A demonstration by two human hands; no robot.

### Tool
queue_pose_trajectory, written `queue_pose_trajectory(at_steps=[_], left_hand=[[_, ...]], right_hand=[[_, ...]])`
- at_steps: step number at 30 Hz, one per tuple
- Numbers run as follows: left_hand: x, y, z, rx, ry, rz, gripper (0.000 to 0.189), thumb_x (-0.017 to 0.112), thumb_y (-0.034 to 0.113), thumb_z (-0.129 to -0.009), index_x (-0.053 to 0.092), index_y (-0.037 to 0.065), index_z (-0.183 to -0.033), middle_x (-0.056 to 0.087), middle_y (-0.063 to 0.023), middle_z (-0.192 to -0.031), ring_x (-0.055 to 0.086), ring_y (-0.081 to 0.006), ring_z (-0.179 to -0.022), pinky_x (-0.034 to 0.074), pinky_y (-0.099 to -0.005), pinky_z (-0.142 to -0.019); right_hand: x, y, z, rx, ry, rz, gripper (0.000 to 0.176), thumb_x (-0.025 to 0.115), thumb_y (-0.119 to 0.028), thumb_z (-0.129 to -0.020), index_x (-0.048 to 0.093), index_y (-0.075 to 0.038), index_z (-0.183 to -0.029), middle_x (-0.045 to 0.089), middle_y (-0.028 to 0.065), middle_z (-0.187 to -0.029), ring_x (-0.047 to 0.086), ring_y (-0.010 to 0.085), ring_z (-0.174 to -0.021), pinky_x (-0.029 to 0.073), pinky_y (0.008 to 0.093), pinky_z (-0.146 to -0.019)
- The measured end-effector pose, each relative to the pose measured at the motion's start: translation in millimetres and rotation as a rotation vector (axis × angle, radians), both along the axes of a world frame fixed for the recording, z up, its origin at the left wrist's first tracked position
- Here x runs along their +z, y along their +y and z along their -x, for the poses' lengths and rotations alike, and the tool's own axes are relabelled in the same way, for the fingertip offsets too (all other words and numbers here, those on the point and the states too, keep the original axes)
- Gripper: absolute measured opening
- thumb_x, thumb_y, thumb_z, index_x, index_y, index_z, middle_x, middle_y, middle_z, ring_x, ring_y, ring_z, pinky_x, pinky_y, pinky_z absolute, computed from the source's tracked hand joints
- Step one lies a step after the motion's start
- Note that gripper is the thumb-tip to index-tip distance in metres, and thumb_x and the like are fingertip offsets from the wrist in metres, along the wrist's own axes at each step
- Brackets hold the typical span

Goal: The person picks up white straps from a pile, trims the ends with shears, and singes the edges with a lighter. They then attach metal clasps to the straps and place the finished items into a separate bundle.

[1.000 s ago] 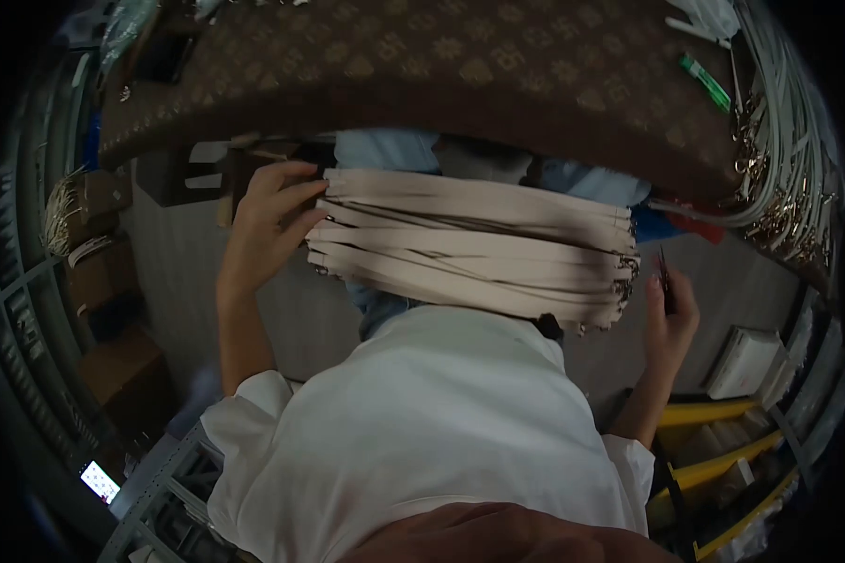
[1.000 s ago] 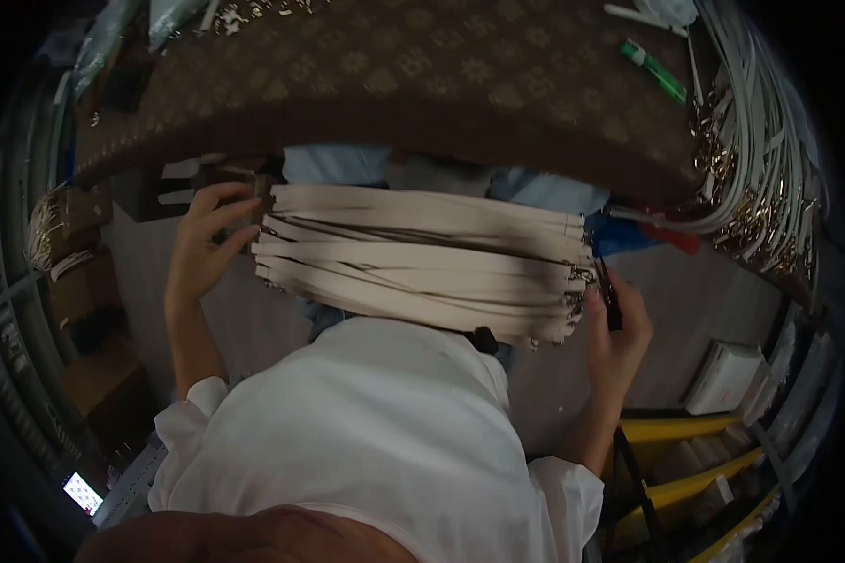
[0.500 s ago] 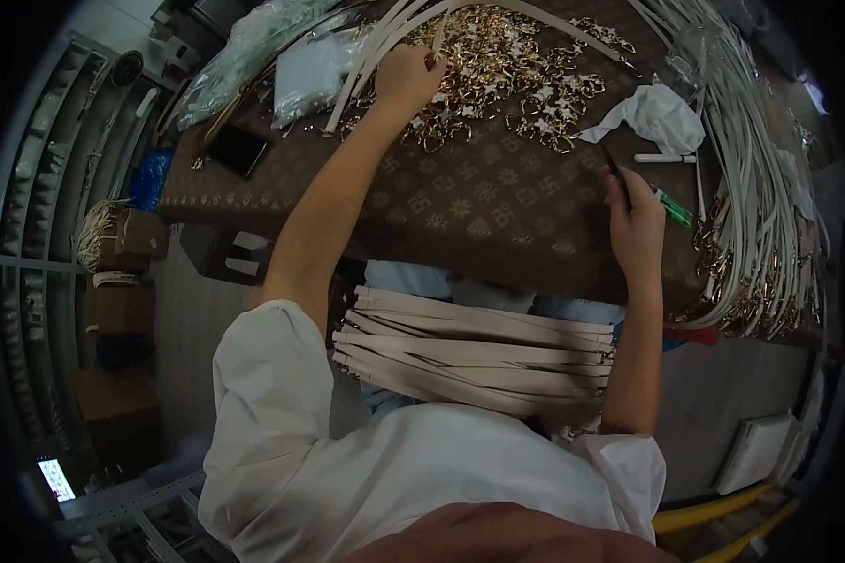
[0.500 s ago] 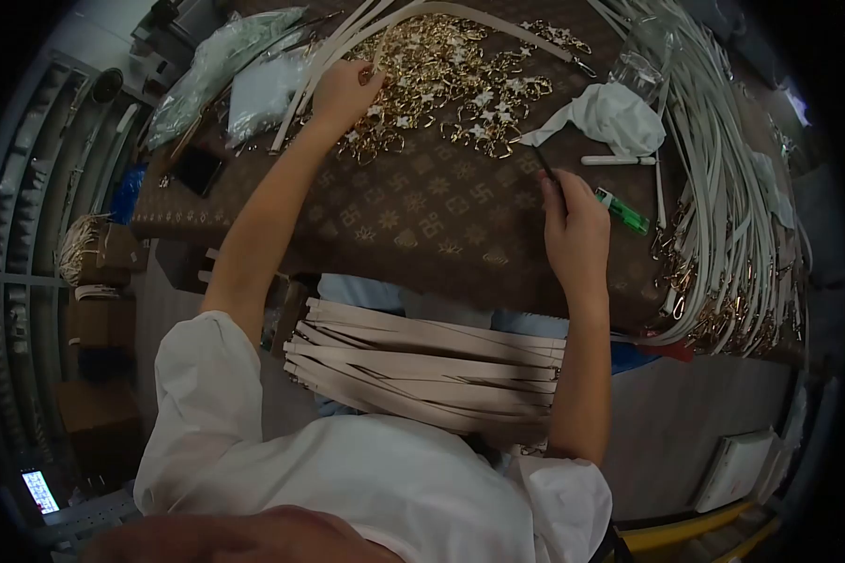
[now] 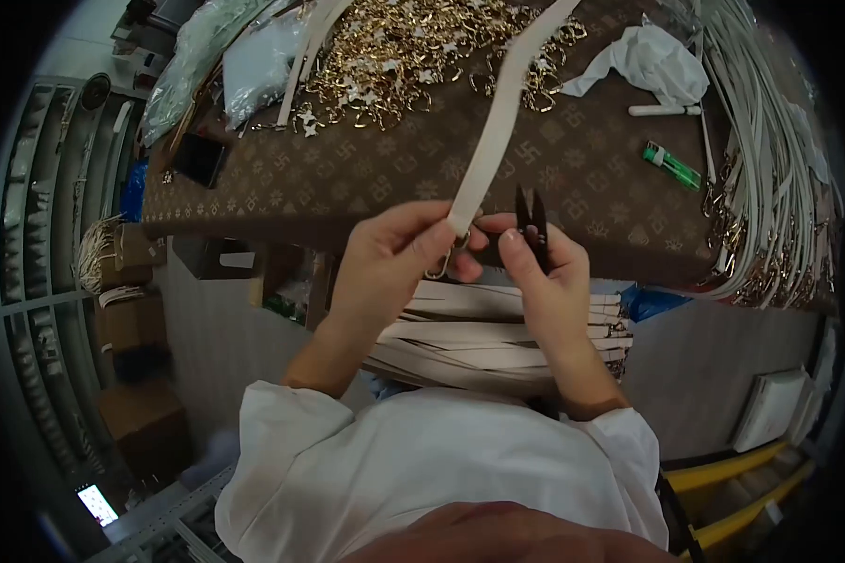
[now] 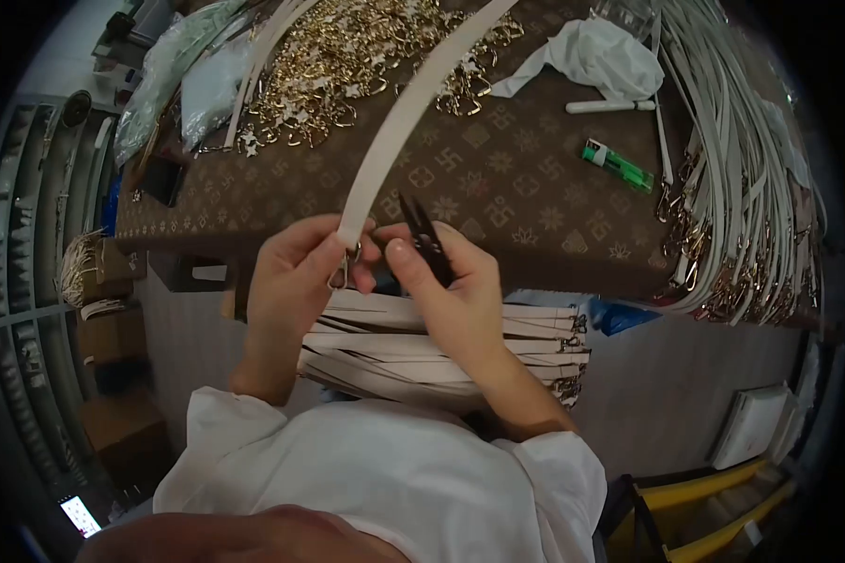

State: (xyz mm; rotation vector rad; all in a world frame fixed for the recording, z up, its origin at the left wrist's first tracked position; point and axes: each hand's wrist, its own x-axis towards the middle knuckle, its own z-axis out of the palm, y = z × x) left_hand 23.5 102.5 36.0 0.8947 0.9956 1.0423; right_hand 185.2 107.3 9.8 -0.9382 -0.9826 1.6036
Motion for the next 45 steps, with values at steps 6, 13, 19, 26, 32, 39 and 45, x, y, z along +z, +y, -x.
queue_pose_trajectory(at_steps=[6, 13, 19, 26, 32, 39, 45], left_hand=[[-17.7, -47.4, -9.6, 0.021, 0.015, 0.058, 0.025, 0.051, 0.011, -0.086, 0.053, -0.006, -0.105, 0.06, -0.013, -0.088, 0.059, -0.0153, -0.07, 0.048, -0.0245, -0.065], [-14.7, -60.5, -6.8, 0.027, 0.03, 0.074, 0.023, 0.05, 0.009, -0.086, 0.054, -0.006, -0.103, 0.06, -0.0141, -0.088, 0.06, -0.0161, -0.072, 0.049, -0.0249, -0.066], [-15.9, -54.4, -14.2, 0.052, 0.034, 0.002, 0.022, 0.047, 0.005, -0.085, 0.052, -0.006, -0.104, 0.059, -0.0132, -0.093, 0.058, -0.0155, -0.08, 0.048, -0.0243, -0.069], [-15.8, -45.3, -13.2, 0.084, 0.123, 0.013, 0.023, 0.048, 0.003, -0.084, 0.052, -0.004, -0.106, 0.057, -0.0059, -0.079, 0.049, -0.0053, -0.063, 0.041, -0.0175, -0.056], [-16.7, -45.8, -13.4, 0.144, 0.26, -0.009, 0.024, 0.05, 0.004, -0.083, 0.054, -0.002, -0.106, 0.056, -0.0026, -0.074, 0.045, -0.0017, -0.058, 0.037, -0.0144, -0.049], [-8.6, -42.3, -2.2, 0.213, 0.205, 0.061, 0.024, 0.052, 0.006, -0.082, 0.055, -0.002, -0.104, 0.058, -0.0025, -0.075, 0.048, -0.0022, -0.06, 0.038, -0.0145, -0.049], [-1.0, -41.9, 13.1, 0.203, 0.164, 0.112, 0.023, 0.056, 0.007, -0.079, 0.057, -0.001, -0.101, 0.059, -0.003, -0.077, 0.053, -0.0037, -0.065, 0.039, -0.0149, -0.049]], right_hand=[[-1.1, -10.3, 10.1, 0.096, 0.255, 0.195, 0.011, 0.062, -0.005, -0.077, 0.057, 0.002, -0.082, 0.05, 0.0005, -0.07, 0.048, 0.0062, -0.052, 0.04, 0.0201, -0.045], [-7.9, 0.1, 5.3, 0.045, 0.274, 0.281, 0.015, 0.063, -0.014, -0.077, 0.061, 0.0, -0.08, 0.059, 0.0009, -0.068, 0.049, 0.0038, -0.059, 0.036, 0.0168, -0.051], [-15.9, -3.7, 3.9, 0.108, 0.299, 0.27, 0.018, 0.061, -0.018, -0.079, 0.062, 0.0, -0.081, 0.06, 0.0005, -0.071, 0.039, 0.0005, -0.052, 0.027, 0.0172, -0.046], [-24.0, -11.3, -0.6, 0.113, 0.188, 0.203, 0.02, 0.053, -0.018, -0.085, 0.06, 0.0, -0.084, 0.052, -0.0013, -0.067, 0.037, 0.0026, -0.055, 0.03, 0.0173, -0.049], [-19.1, -11.5, -18.4, -0.056, -0.272, -0.147, 0.024, 0.053, -0.021, -0.085, 0.059, 0.001, -0.093, 0.048, 0.0001, -0.067, 0.039, 0.0057, -0.06, 0.036, 0.0209, -0.053], [8.5, 28.7, -31.5, 0.127, -0.841, -0.971, 0.034, 0.065, -0.019, -0.067, 0.062, -0.008, -0.099, 0.043, 0.0046, -0.063, 0.044, 0.016, -0.055, 0.037, 0.0261, -0.046], [11.4, 55.3, -11.4, 0.315, -0.796, -1.322, 0.037, 0.063, -0.023, -0.066, 0.063, -0.007, -0.1, 0.045, 0.0035, -0.061, 0.043, 0.0154, -0.052, 0.034, 0.0273, -0.043]])
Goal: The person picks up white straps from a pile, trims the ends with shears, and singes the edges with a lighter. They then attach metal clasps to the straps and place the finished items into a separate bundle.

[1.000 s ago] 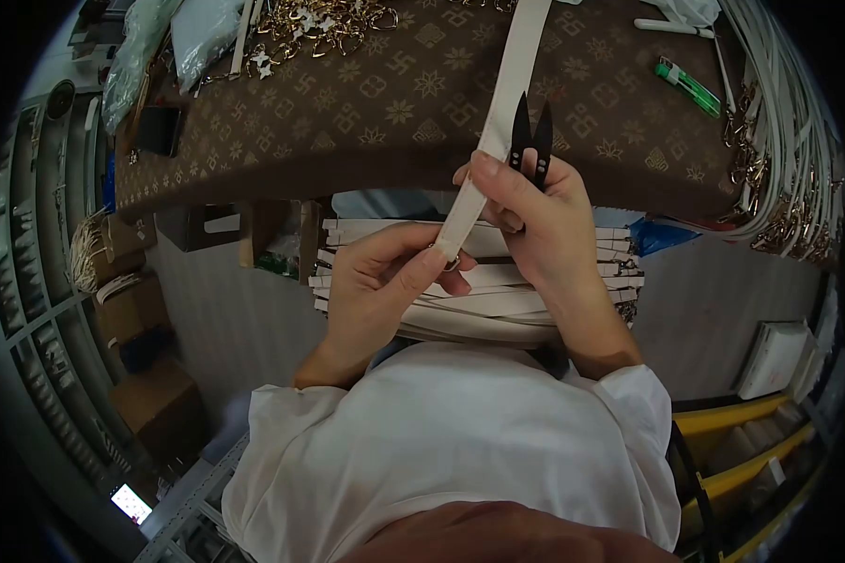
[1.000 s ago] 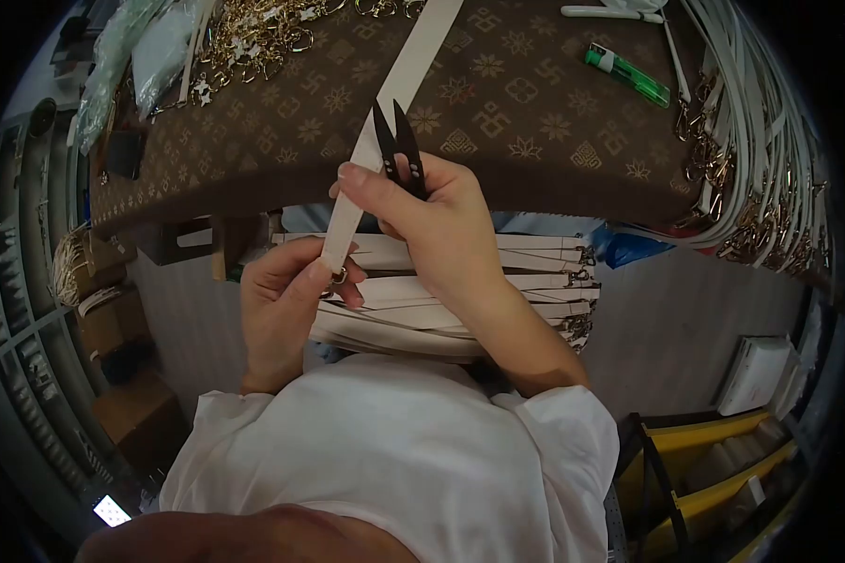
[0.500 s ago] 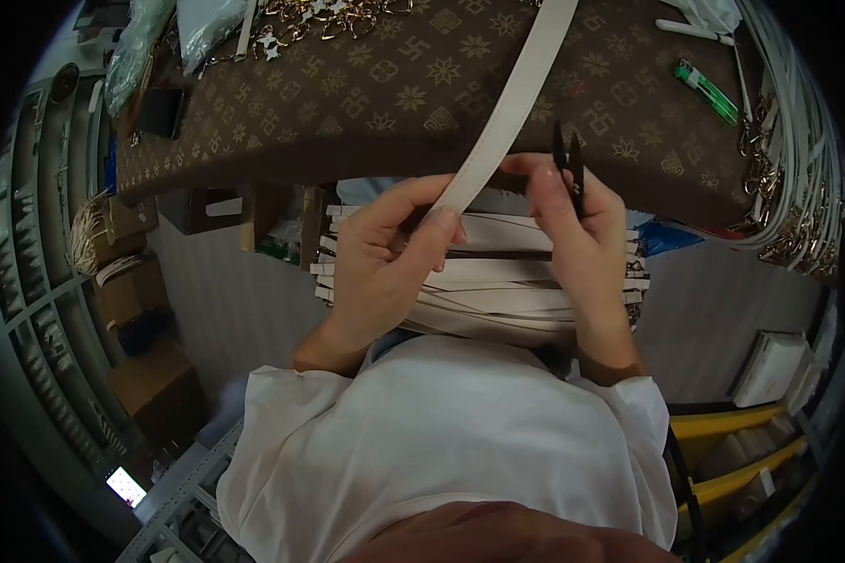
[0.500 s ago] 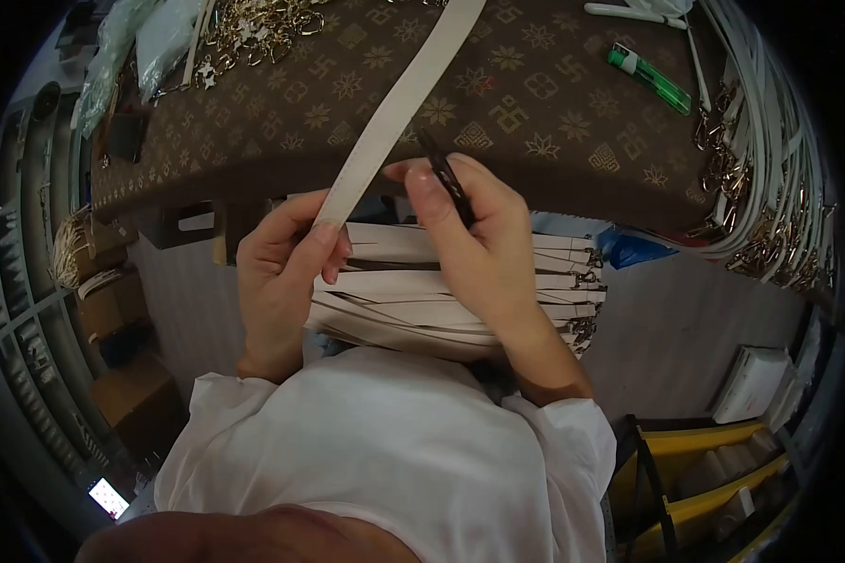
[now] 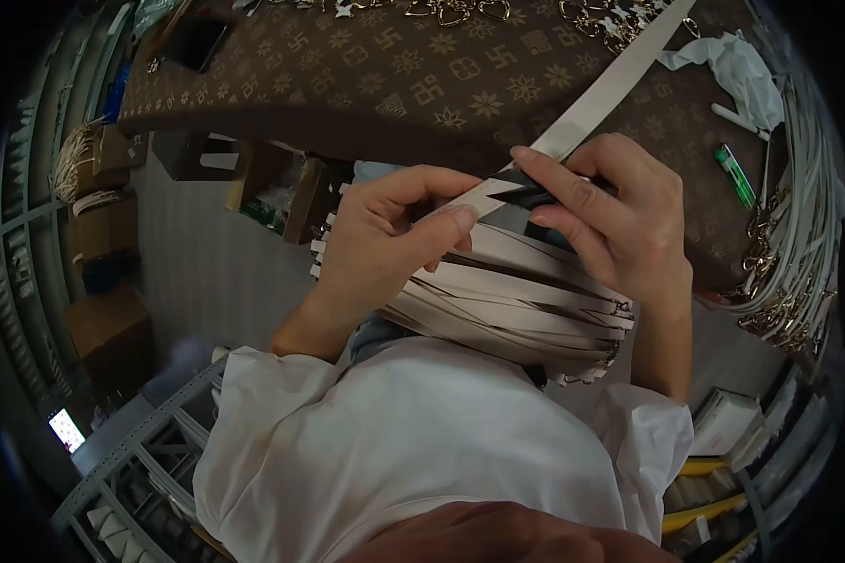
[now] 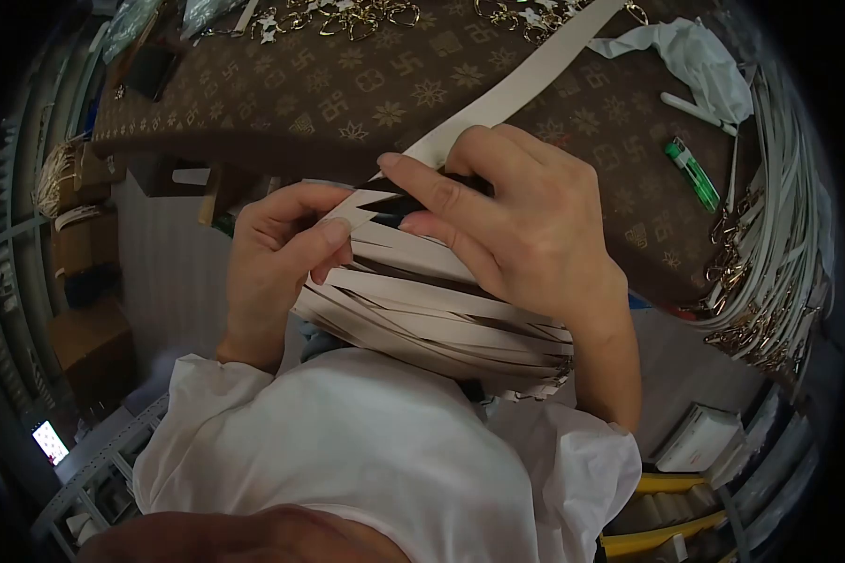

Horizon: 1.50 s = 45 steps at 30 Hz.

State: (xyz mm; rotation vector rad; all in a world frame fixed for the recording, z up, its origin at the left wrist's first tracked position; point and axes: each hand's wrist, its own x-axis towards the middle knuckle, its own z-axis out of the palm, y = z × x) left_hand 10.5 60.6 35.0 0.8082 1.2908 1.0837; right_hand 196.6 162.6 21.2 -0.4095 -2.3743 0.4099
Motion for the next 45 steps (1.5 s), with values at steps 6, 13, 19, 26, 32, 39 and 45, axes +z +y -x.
queue_pose_trajectory(at_steps=[6, 13, 19, 26, 32, 39, 45], left_hand=[[-3.8, -0.1, 13.6, -0.024, -0.064, 0.028, 0.021, 0.058, 0.007, -0.078, 0.058, -0.001, -0.097, 0.059, -0.0025, -0.074, 0.053, -0.004, -0.062, 0.04, -0.015, -0.049], [-13.8, 2.3, 22.9, -0.055, -0.116, -0.037, 0.02, 0.058, 0.003, -0.077, 0.059, -0.002, -0.096, 0.059, -0.0032, -0.075, 0.053, -0.0045, -0.064, 0.042, -0.0161, -0.053], [-14.7, 4.5, 24.3, -0.044, -0.141, -0.031, 0.021, 0.056, 0.001, -0.077, 0.058, -0.003, -0.097, 0.059, -0.0037, -0.078, 0.054, -0.0054, -0.066, 0.045, -0.0171, -0.058], [-15.6, 6.2, 26.8, -0.049, -0.148, -0.023, 0.021, 0.056, 0.001, -0.077, 0.058, -0.003, -0.097, 0.059, -0.0032, -0.079, 0.054, -0.0056, -0.067, 0.046, -0.0175, -0.059], [-20.5, 6.9, 28.6, -0.067, -0.157, -0.108, 0.019, 0.055, 0.0, -0.078, 0.058, -0.003, -0.097, 0.059, -0.0039, -0.084, 0.054, -0.0059, -0.071, 0.046, -0.0184, -0.063], [-18.5, 8.8, 27.3, -0.079, -0.169, -0.072, 0.019, 0.055, 0.0, -0.078, 0.058, -0.003, -0.097, 0.059, -0.0039, -0.085, 0.054, -0.0054, -0.071, 0.046, -0.018, -0.062], [-16.9, 8.6, 25.5, -0.025, -0.091, -0.046, 0.019, 0.056, 0.002, -0.078, 0.059, -0.002, -0.097, 0.059, -0.0019, -0.078, 0.053, -0.0042, -0.068, 0.044, -0.0163, -0.059]], right_hand=[[0.6, 4.4, 12.3, 0.06, -0.049, 0.009, 0.036, 0.063, -0.025, -0.067, 0.064, -0.01, -0.099, 0.044, 0.0027, -0.06, 0.043, 0.0148, -0.05, 0.034, 0.0264, -0.043], [2.6, 12.8, 19.0, 0.106, -0.098, 0.036, 0.035, 0.062, -0.026, -0.067, 0.064, -0.012, -0.099, 0.043, 0.0022, -0.058, 0.042, 0.0144, -0.049, 0.033, 0.0261, -0.042], [3.2, 16.2, 22.1, 0.109, -0.117, 0.018, 0.035, 0.062, -0.028, -0.067, 0.064, -0.013, -0.099, 0.043, 0.0016, -0.058, 0.043, 0.0145, -0.049, 0.033, 0.026, -0.042], [3.2, 16.6, 25.4, 0.125, -0.094, -0.01, 0.037, 0.064, -0.026, -0.063, 0.065, -0.013, -0.098, 0.043, 0.0008, -0.059, 0.042, 0.0143, -0.049, 0.033, 0.0257, -0.042], [3.0, 16.3, 27.3, 0.111, -0.093, -0.04, 0.037, 0.065, -0.024, -0.061, 0.065, -0.013, -0.096, 0.043, 0.0002, -0.058, 0.042, 0.0143, -0.049, 0.032, 0.0257, -0.041], [0.3, 17.1, 25.3, 0.103, -0.106, -0.084, 0.037, 0.066, -0.025, -0.06, 0.065, -0.013, -0.096, 0.044, -0.0002, -0.058, 0.042, 0.0149, -0.049, 0.033, 0.026, -0.041], [-4.0, 19.5, 21.6, -0.101, 0.076, 0.122, 0.034, 0.068, -0.019, -0.06, 0.066, -0.01, -0.093, 0.043, 0.0011, -0.058, 0.042, 0.0134, -0.049, 0.034, 0.0254, -0.041]])
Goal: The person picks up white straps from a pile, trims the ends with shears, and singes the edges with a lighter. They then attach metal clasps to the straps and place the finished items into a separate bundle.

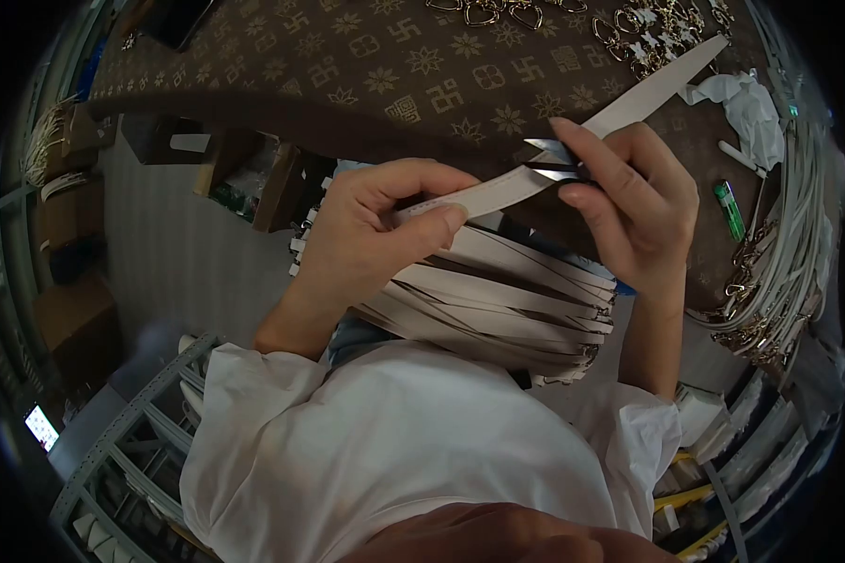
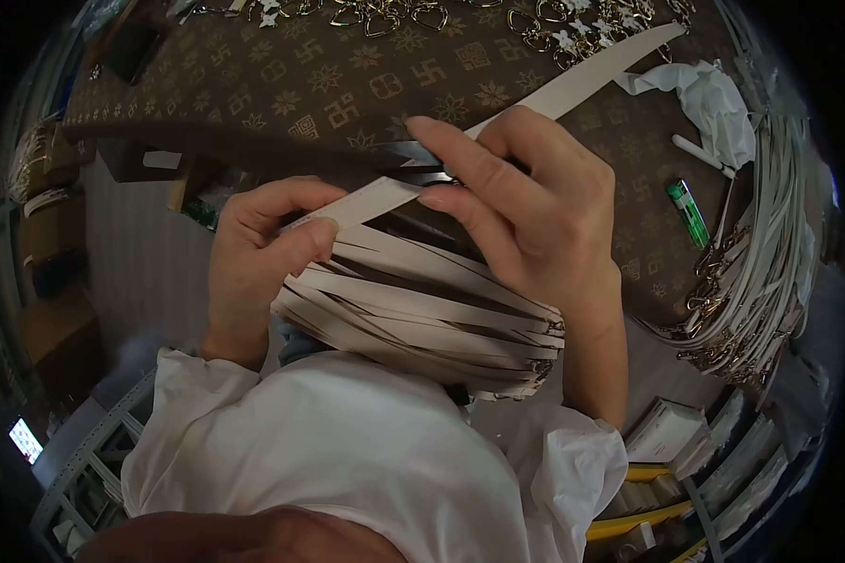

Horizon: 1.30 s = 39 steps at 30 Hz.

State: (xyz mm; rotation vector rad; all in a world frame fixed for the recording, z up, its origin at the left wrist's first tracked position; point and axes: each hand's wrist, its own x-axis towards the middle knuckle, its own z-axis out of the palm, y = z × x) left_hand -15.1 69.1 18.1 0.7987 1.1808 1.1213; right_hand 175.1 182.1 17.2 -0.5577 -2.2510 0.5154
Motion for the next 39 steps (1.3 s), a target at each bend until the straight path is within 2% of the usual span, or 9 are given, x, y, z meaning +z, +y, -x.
queue_pose_trajectory(at_steps=[2, 7, 23, 29, 39], left_hand=[[0.7, 0.3, 0.9, 0.021, 0.012, -0.008, 0.02, 0.055, 0.002, -0.078, 0.059, -0.002, -0.097, 0.059, -0.0015, -0.076, 0.052, -0.0038, -0.066, 0.043, -0.0162, -0.058], [2.5, 1.3, -0.6, 0.011, -0.007, -0.005, 0.021, 0.054, 0.001, -0.078, 0.059, -0.002, -0.098, 0.059, -0.0015, -0.077, 0.051, -0.0032, -0.064, 0.042, -0.0158, -0.056], [2.6, 3.2, 3.5, -0.02, -0.066, 0.065, 0.023, 0.055, 0.001, -0.077, 0.059, 0.0, -0.099, 0.056, 0.0003, -0.071, 0.049, -0.0024, -0.062, 0.039, -0.0153, -0.053], [-0.8, 3.2, 3.1, 0.004, -0.053, 0.078, 0.022, 0.055, 0.001, -0.076, 0.06, 0.0, -0.098, 0.055, 0.0007, -0.069, 0.048, -0.0024, -0.061, 0.038, -0.0151, -0.052], [-2.3, 6.1, 3.8, -0.023, -0.043, 0.017, 0.022, 0.055, 0.001, -0.076, 0.06, -0.001, -0.097, 0.056, -0.0003, -0.071, 0.049, -0.003, -0.063, 0.039, -0.0154, -0.053]], right_hand=[[4.3, -1.2, -7.1, 0.015, -0.025, 0.048, 0.035, 0.068, -0.018, -0.062, 0.064, -0.009, -0.096, 0.043, 0.0027, -0.058, 0.043, 0.014, -0.049, 0.033, 0.0254, -0.041], [3.4, -4.5, -6.4, 0.075, -0.135, -0.077, 0.037, 0.067, -0.022, -0.061, 0.064, -0.013, -0.098, 0.043, 0.002, -0.059, 0.044, 0.0151, -0.05, 0.035, 0.0262, -0.042], [1.3, -4.3, 1.5, 0.118, -0.145, -0.104, 0.036, 0.068, -0.022, -0.059, 0.065, -0.014, -0.094, 0.044, -0.0003, -0.059, 0.045, 0.0153, -0.05, 0.037, 0.0266, -0.043], [1.5, -2.7, 3.6, 0.117, -0.128, -0.194, 0.035, 0.067, -0.023, -0.058, 0.065, -0.013, -0.091, 0.042, -0.0011, -0.058, 0.044, 0.0139, -0.049, 0.036, 0.026, -0.041], [0.0, -1.8, 2.6, 0.125, -0.136, -0.174, 0.032, 0.068, -0.023, -0.058, 0.066, -0.012, -0.088, 0.043, -0.0016, -0.058, 0.045, 0.0142, -0.05, 0.036, 0.0256, -0.042]])
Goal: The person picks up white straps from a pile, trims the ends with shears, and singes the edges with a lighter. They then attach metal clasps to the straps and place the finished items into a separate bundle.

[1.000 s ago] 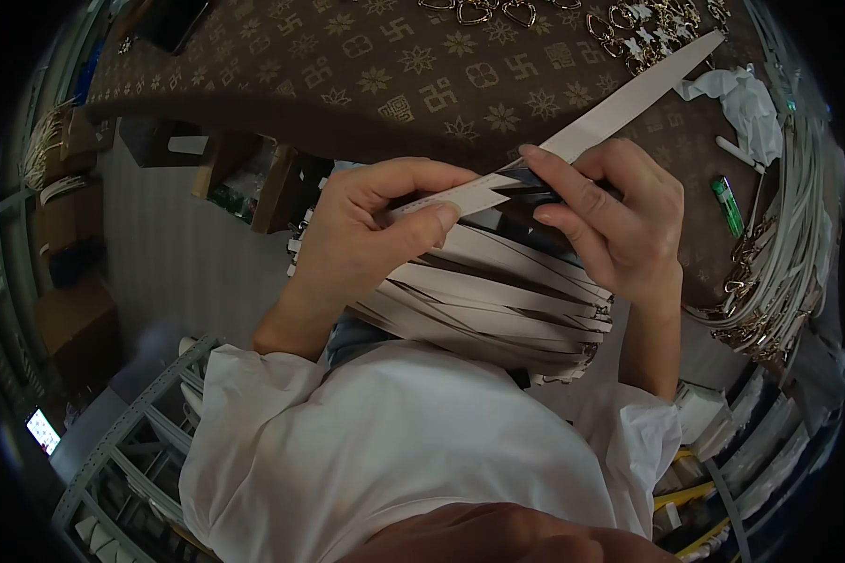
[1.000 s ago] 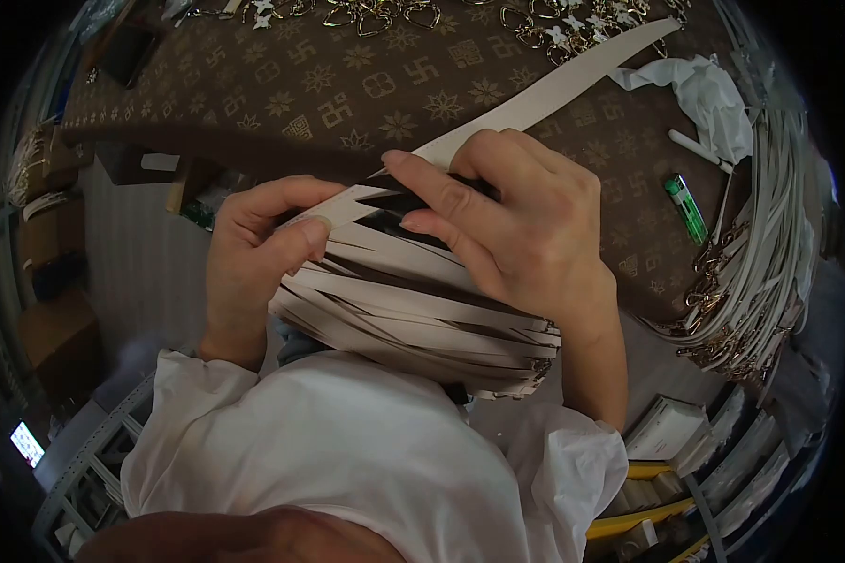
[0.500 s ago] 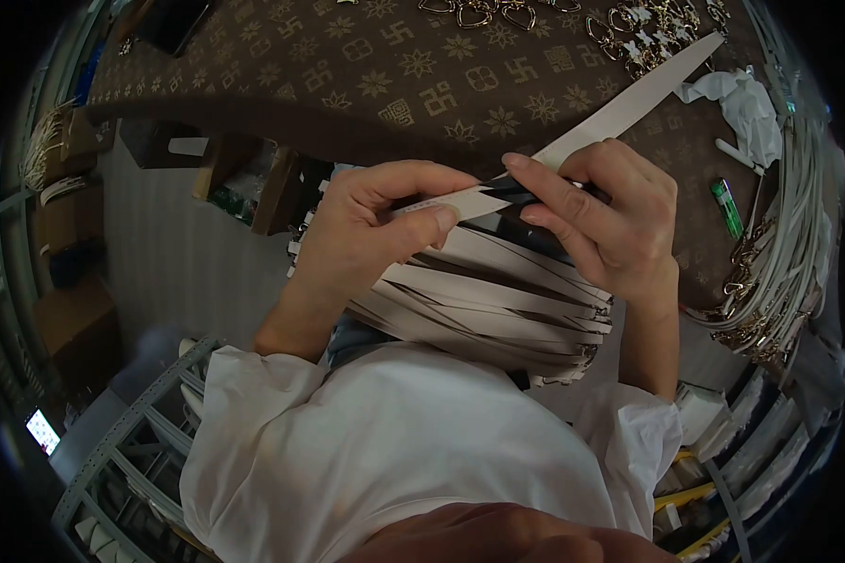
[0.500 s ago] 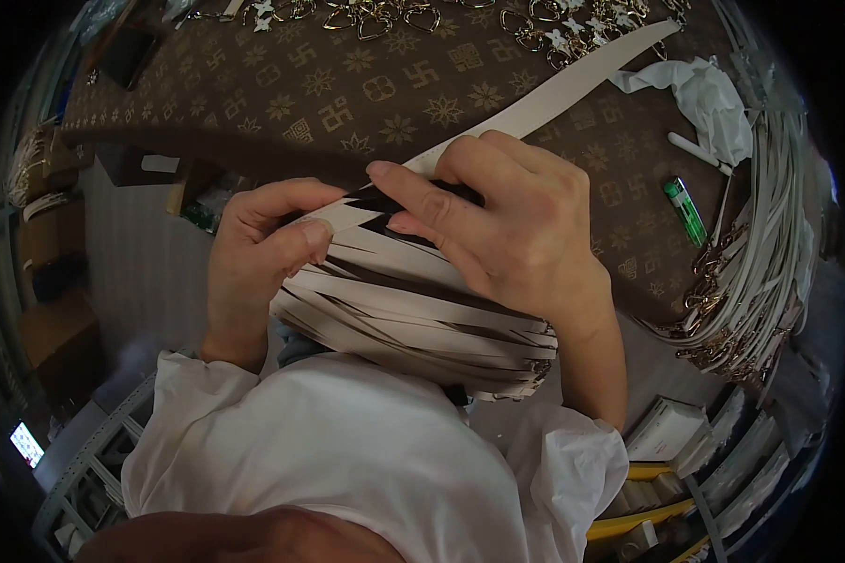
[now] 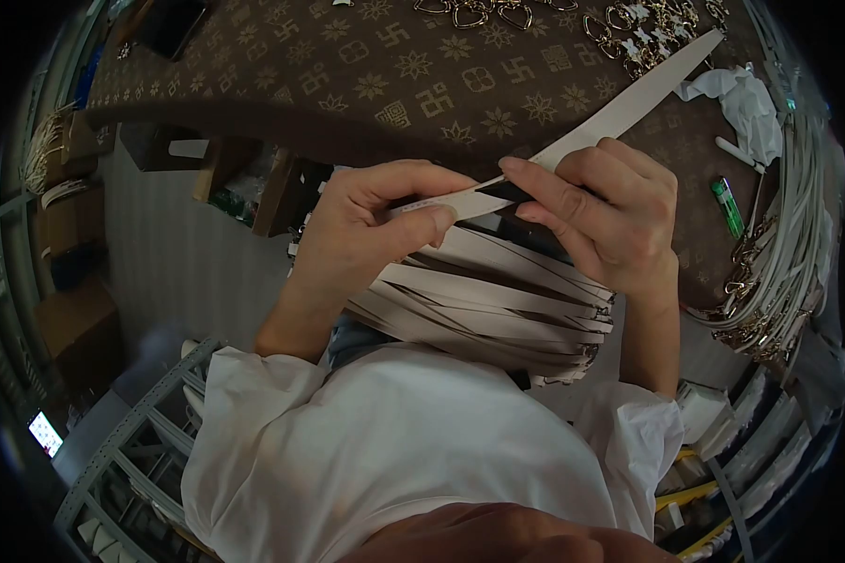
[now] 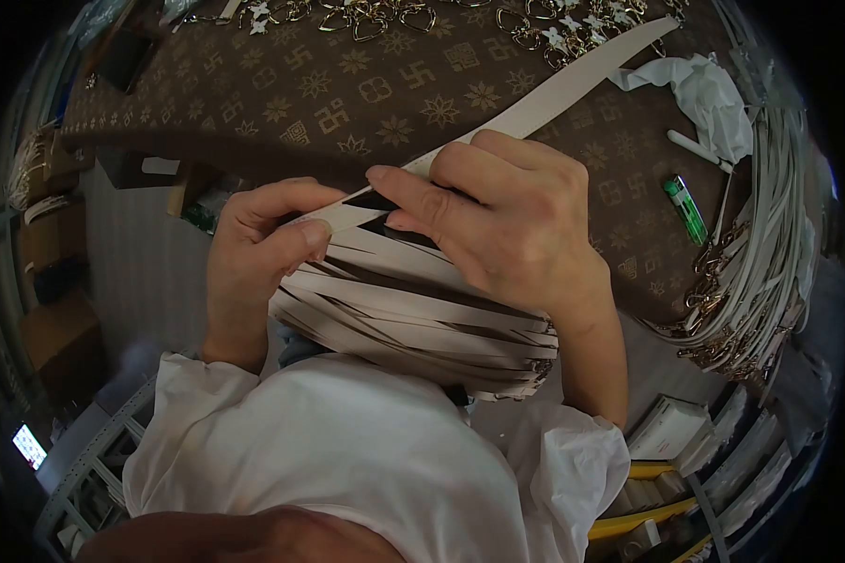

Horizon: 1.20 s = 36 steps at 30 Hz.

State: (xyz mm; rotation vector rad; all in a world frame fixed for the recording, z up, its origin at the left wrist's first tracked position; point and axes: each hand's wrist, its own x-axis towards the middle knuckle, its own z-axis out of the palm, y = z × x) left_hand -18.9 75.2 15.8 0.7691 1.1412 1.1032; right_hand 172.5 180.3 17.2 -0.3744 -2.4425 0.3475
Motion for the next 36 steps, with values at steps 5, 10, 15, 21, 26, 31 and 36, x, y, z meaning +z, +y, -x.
queue_pose_trajectory(at_steps=[5, 10, 15, 21, 26, 31, 36], left_hand=[[8.1, 0.2, -3.6, 0.036, 0.042, 0.022, 0.021, 0.055, 0.002, -0.076, 0.06, -0.001, -0.097, 0.057, -0.0002, -0.073, 0.048, -0.0031, -0.064, 0.038, -0.0153, -0.053], [9.4, -0.6, -2.3, 0.022, 0.037, 0.056, 0.021, 0.056, 0.004, -0.077, 0.06, 0.0, -0.098, 0.057, -0.0004, -0.074, 0.049, -0.0027, -0.064, 0.037, -0.0149, -0.051], [2.8, -7.9, -9.8, -0.013, 0.065, 0.065, 0.021, 0.055, 0.007, -0.08, 0.058, 0.0, -0.1, 0.058, -0.0015, -0.074, 0.049, -0.0025, -0.063, 0.038, -0.0152, -0.051], [-4.8, -21.0, -20.4, -0.071, -0.163, 0.052, 0.021, 0.057, 0.008, -0.08, 0.055, -0.001, -0.099, 0.057, -0.0027, -0.077, 0.05, -0.0053, -0.062, 0.042, -0.0176, -0.053], [-8.3, -23.0, -28.3, 0.097, 1.048, -0.741, 0.02, 0.057, 0.002, -0.079, 0.055, -0.003, -0.099, 0.057, -0.0051, -0.084, 0.053, -0.0087, -0.061, 0.046, -0.0208, -0.053], [-13.6, -35.5, -27.3, 0.128, 0.631, -0.336, 0.018, 0.051, 0.005, -0.084, 0.055, -0.003, -0.099, 0.058, -0.0071, -0.084, 0.055, -0.0111, -0.062, 0.047, -0.0222, -0.052], [4.7, -32.8, -15.2, 0.04, -0.205, 0.232, 0.018, 0.046, 0.006, -0.086, 0.052, -0.003, -0.1, 0.057, -0.0084, -0.082, 0.056, -0.0116, -0.063, 0.048, -0.0227, -0.055]], right_hand=[[-4.4, 0.9, -0.5, -0.03, 0.072, 0.041, 0.029, 0.068, -0.019, -0.063, 0.065, -0.008, -0.09, 0.044, 0.0015, -0.059, 0.045, 0.0143, -0.05, 0.037, 0.0253, -0.044], [-17.6, -27.0, -7.6, -0.297, 0.554, 0.821, 0.022, 0.064, -0.017, -0.074, 0.06, 0.0, -0.088, 0.047, 0.0002, -0.064, 0.04, 0.0056, -0.054, 0.031, 0.0184, -0.049], [-6.0, -62.3, 15.5, -0.311, 0.411, 1.314, 0.015, 0.069, -0.009, -0.07, 0.057, 0.0, -0.075, 0.045, -0.0053, -0.062, 0.036, 0.0012, -0.056, 0.03, 0.0162, -0.049], [-8.4, -68.0, 32.1, -0.383, 0.775, 1.624, 0.009, 0.061, -0.008, -0.077, 0.059, 0.001, -0.076, 0.052, -0.0046, -0.063, 0.04, 0.0013, -0.059, 0.032, 0.0172, -0.05], [-18.2, -70.0, 33.1, -0.472, 0.582, 1.32, 0.011, 0.06, -0.009, -0.077, 0.059, 0.002, -0.076, 0.055, 0.0001, -0.063, 0.044, 0.0026, -0.059, 0.035, 0.0195, -0.049], [-32.2, -67.9, 37.0, -0.439, 0.504, 0.915, 0.013, 0.061, -0.01, -0.076, 0.058, 0.003, -0.077, 0.054, 0.0036, -0.063, 0.044, 0.0054, -0.057, 0.036, 0.0212, -0.049], [-25.1, -65.8, 28.5, -0.452, 0.488, 1.086, 0.016, 0.06, -0.012, -0.078, 0.058, 0.003, -0.079, 0.052, 0.0021, -0.062, 0.043, 0.006, -0.057, 0.036, 0.0206, -0.049]])
